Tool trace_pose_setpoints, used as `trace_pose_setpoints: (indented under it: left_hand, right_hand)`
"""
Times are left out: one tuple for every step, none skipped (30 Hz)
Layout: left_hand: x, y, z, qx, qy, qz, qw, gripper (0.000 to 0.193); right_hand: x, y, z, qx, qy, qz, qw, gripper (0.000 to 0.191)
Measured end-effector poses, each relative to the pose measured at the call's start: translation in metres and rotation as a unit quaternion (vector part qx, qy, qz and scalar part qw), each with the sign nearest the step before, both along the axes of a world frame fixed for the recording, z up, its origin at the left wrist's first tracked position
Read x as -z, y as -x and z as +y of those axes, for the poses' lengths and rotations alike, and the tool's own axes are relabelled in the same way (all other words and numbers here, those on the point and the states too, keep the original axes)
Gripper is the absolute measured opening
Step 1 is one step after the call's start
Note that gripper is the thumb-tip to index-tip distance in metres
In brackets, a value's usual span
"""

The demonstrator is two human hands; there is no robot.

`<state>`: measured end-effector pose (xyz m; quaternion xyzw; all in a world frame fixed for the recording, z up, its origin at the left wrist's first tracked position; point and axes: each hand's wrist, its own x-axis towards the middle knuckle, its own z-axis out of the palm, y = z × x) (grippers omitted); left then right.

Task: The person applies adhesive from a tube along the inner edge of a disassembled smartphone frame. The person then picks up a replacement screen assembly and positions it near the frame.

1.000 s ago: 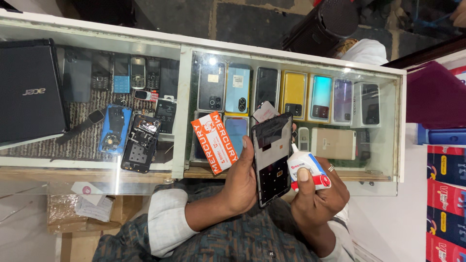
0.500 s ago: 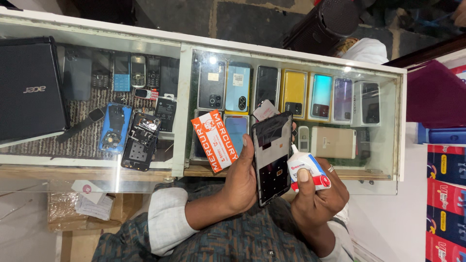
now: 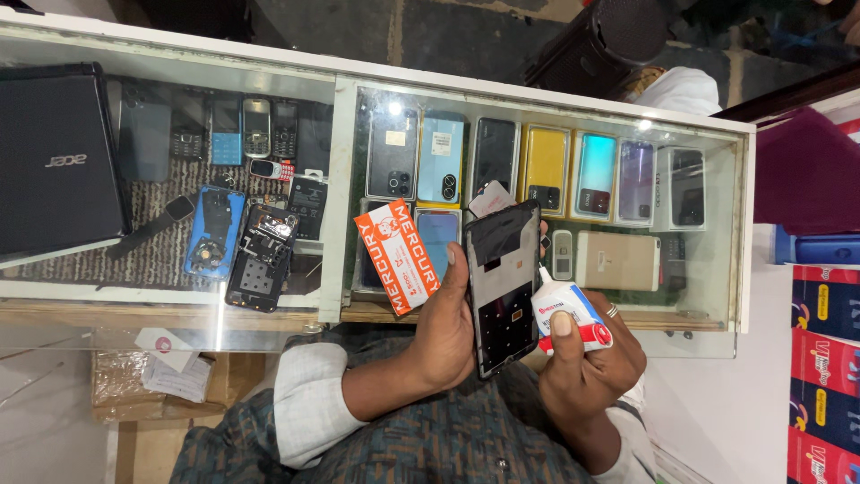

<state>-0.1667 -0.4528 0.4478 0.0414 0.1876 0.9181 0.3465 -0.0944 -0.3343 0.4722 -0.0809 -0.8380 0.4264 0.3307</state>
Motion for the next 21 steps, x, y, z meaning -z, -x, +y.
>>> trace_pose_setpoints:
  left_hand:
    - [0.0003,-0.0002,0.0002,-0.006,0.004,0.003,1.0,0.076]
    - [0.0003,-0.0001,0.0009,-0.012,0.007,0.005,1.0,0.075]
    - [0.0003,0.0001,0.0015,-0.019,0.011,0.008,1.0,0.075]
    - [0.0005,0.0007,0.002,-0.022,0.012,0.013,1.0,0.075]
    - [0.0006,0.0017,0.0026,-0.025,0.012,0.018,0.999,0.075]
    - [0.0007,0.0027,0.0029,-0.029,0.013,0.024,0.999,0.075]
    - [0.0007,0.0036,0.0029,-0.027,0.013,0.028,0.999,0.075]
    - [0.0008,0.0043,0.0025,-0.025,0.013,0.032,0.999,0.075]
    - [0.0007,0.0047,0.002,-0.023,0.013,0.036,0.999,0.075]
    - [0.0007,0.0046,0.0017,-0.024,0.013,0.036,0.999,0.075]
    - [0.0004,0.0052,0.0017,-0.026,0.013,0.036,0.999,0.075]
    - [0.0003,0.0034,0.0005,-0.027,0.014,0.036,0.999,0.075]
    - [0.0002,0.0022,-0.0004,-0.029,0.015,0.037,0.999,0.075]
    - [0.0002,0.0021,-0.0011,-0.031,0.016,0.039,0.999,0.075]
    - [0.0005,0.0017,-0.0017,-0.032,0.018,0.041,0.998,0.075]
    - [0.0009,0.0013,-0.002,-0.033,0.02,0.042,0.998,0.075]
    - [0.001,0.0018,-0.0019,-0.033,0.022,0.042,0.998,0.075]
    - [0.0015,0.0006,-0.0025,-0.034,0.024,0.042,0.998,0.075]
    - [0.0016,0.0001,-0.0028,-0.036,0.023,0.041,0.998,0.075]
    - [0.002,0.0,-0.0024,-0.038,0.022,0.04,0.998,0.075]
    - [0.0021,-0.0001,-0.002,-0.04,0.021,0.04,0.998,0.075]
  right_hand:
    - [-0.0002,-0.0001,-0.0002,0.0,-0.002,-0.003,1.0,0.022]
    - [-0.0005,-0.0002,-0.0002,0.0,-0.003,-0.006,1.0,0.023]
    - [-0.0009,-0.0002,-0.0002,0.0,-0.005,-0.009,1.0,0.023]
    - [-0.0012,0.0,-0.0003,-0.002,-0.004,-0.008,1.0,0.023]
    - [-0.0015,0.0002,-0.0002,-0.004,-0.002,-0.007,1.0,0.023]
    - [-0.0018,0.0005,-0.0002,-0.005,-0.001,-0.006,1.0,0.023]
    - [-0.0021,0.0008,-0.0001,-0.006,0.0,-0.005,1.0,0.023]
    - [-0.0024,0.0012,0.0,-0.007,0.001,-0.005,1.0,0.023]
    - [-0.0026,0.0013,0.0001,-0.008,0.002,-0.005,1.0,0.024]
    - [-0.0028,0.0011,0.0,-0.009,0.0,-0.006,1.0,0.024]
    - [-0.0033,0.0015,0.0002,-0.01,-0.002,-0.008,1.0,0.024]
    - [-0.0035,-0.0005,-0.0011,-0.011,-0.005,-0.01,1.0,0.024]
    - [-0.0037,-0.0017,-0.0018,-0.012,-0.005,-0.012,1.0,0.024]
    - [-0.004,-0.0018,-0.0016,-0.013,-0.006,-0.014,1.0,0.024]
    - [-0.004,-0.0022,-0.0015,-0.015,-0.006,-0.015,1.0,0.024]
    - [-0.0037,-0.0025,-0.0015,-0.014,-0.007,-0.015,1.0,0.024]
    - [-0.0038,-0.0023,-0.0014,-0.014,-0.008,-0.015,1.0,0.024]
    - [-0.0033,-0.0038,-0.0023,-0.014,-0.008,-0.015,1.0,0.023]
    - [-0.003,-0.0044,-0.0029,-0.015,-0.009,-0.015,1.0,0.023]
    - [-0.0026,-0.0048,-0.0028,-0.015,-0.009,-0.014,1.0,0.023]
    - [-0.0022,-0.005,-0.0028,-0.016,-0.01,-0.013,1.0,0.023]
